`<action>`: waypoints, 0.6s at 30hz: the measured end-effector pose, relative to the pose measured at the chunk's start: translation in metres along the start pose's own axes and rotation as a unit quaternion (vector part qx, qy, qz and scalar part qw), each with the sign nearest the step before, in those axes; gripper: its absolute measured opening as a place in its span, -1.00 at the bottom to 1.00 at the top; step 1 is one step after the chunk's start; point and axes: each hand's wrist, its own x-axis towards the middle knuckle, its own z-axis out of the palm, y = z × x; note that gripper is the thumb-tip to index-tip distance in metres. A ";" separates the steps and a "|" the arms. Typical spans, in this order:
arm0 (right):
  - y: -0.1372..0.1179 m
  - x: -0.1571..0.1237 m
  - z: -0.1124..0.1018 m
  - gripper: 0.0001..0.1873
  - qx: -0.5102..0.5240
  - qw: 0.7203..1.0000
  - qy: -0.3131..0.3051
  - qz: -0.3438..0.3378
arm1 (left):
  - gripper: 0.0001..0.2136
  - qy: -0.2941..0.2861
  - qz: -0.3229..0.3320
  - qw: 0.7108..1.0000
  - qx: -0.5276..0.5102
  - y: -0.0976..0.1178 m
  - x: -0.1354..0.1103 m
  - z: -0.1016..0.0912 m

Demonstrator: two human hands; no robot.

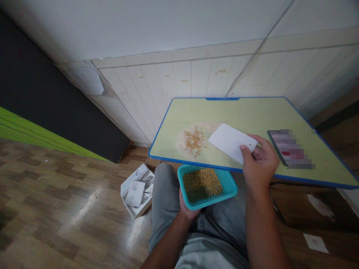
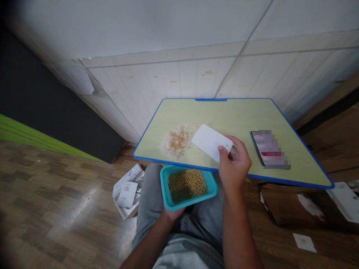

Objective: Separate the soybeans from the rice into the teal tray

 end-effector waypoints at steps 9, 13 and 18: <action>0.000 0.001 0.005 -0.68 -0.012 0.996 -0.087 -0.009 | -0.62 0.019 -0.005 1.000 -0.011 -0.004 0.006 -0.005; 0.002 0.005 0.009 -0.67 -0.009 0.998 -0.059 -0.027 | -0.60 0.004 -0.007 1.000 0.000 -0.004 0.006 -0.004; 0.006 0.008 0.010 -0.67 -0.036 0.994 -0.097 -0.036 | -0.60 -0.009 0.001 1.000 0.027 -0.003 0.006 -0.008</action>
